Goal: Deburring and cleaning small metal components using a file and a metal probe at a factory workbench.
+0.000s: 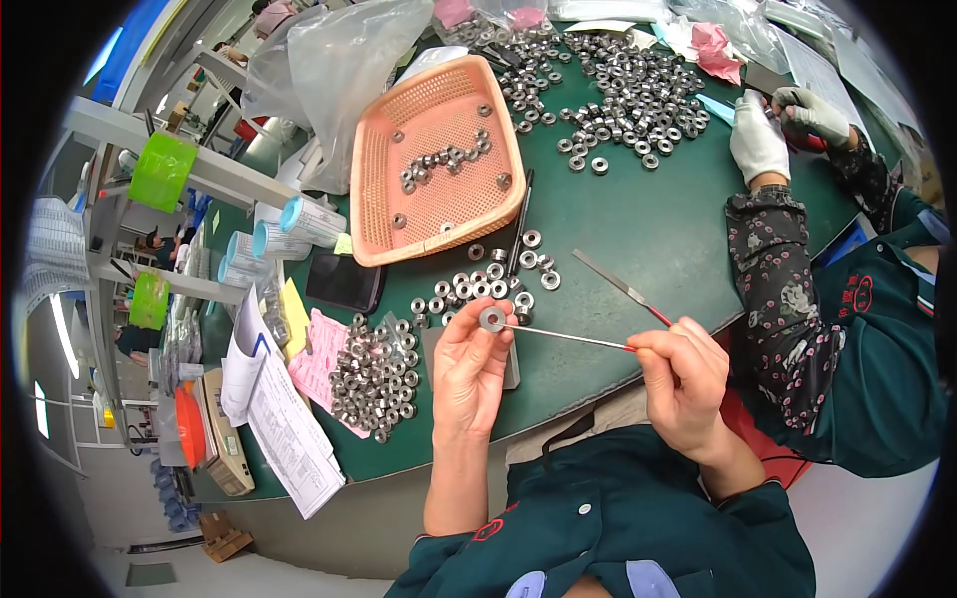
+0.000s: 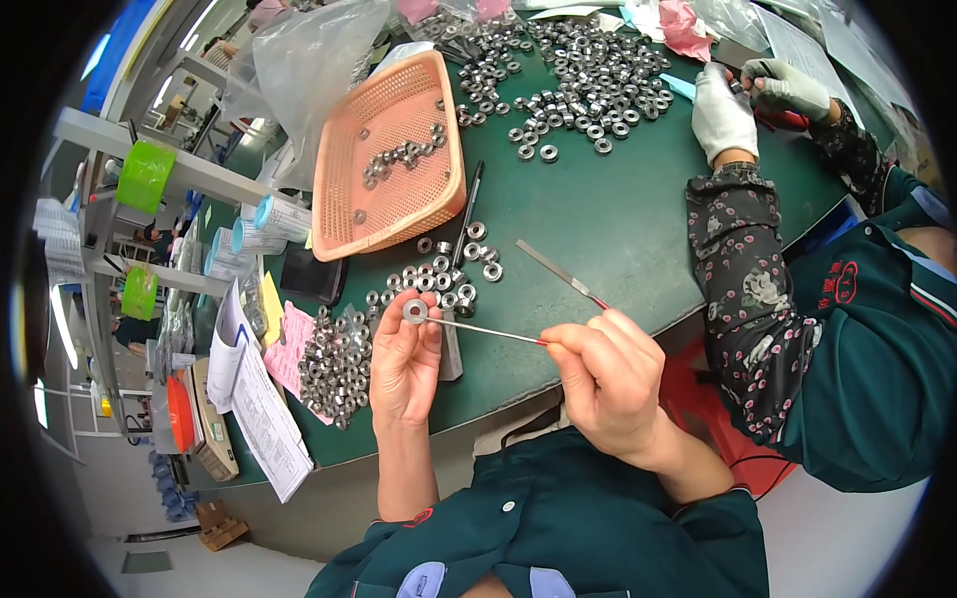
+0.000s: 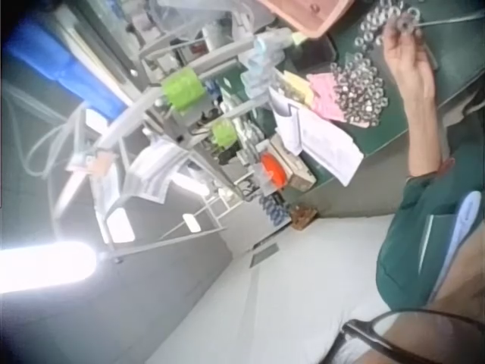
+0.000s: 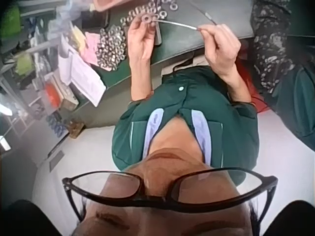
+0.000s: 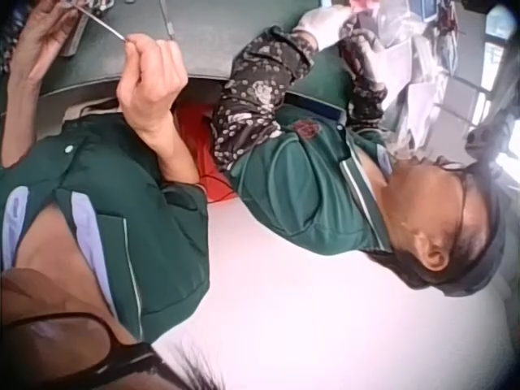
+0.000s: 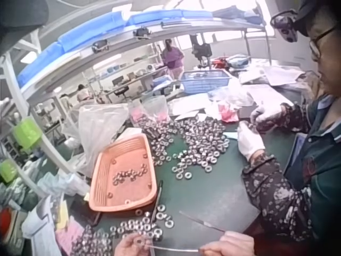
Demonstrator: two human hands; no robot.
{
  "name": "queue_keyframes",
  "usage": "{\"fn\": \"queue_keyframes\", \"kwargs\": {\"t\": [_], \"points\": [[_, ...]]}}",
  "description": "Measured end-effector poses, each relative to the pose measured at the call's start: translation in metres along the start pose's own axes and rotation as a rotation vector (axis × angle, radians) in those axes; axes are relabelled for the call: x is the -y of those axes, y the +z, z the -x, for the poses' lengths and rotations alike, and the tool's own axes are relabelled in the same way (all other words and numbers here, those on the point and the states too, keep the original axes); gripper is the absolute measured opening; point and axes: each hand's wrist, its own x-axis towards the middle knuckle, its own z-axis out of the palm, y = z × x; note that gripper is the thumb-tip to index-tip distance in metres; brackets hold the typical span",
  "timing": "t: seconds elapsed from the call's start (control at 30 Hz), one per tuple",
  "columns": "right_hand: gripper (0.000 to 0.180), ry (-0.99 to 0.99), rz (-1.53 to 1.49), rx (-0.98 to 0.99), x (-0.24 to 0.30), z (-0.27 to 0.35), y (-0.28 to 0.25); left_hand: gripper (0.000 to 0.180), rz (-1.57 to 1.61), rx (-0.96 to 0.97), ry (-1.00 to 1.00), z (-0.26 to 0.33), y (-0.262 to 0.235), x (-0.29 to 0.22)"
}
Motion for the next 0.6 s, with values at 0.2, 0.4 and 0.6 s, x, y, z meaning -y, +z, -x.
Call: {"fn": "queue_keyframes", "kwargs": {"t": [0.2, 0.4, 0.6], "points": [[0.013, -0.007, 0.023, 0.067, 0.005, -0.002, 0.004, 0.028, -0.090, 0.010, 0.052, 0.001, 0.001, 0.004], [0.011, 0.040, -0.028, 0.078, 0.008, -0.005, 0.002, 0.030, 0.128, 0.076, -0.098, 0.004, 0.006, 0.003], [0.009, -0.150, -0.082, 0.072, 0.006, -0.014, 0.006, 0.026, 0.154, 0.117, -0.241, 0.009, 0.009, 0.004]]}}
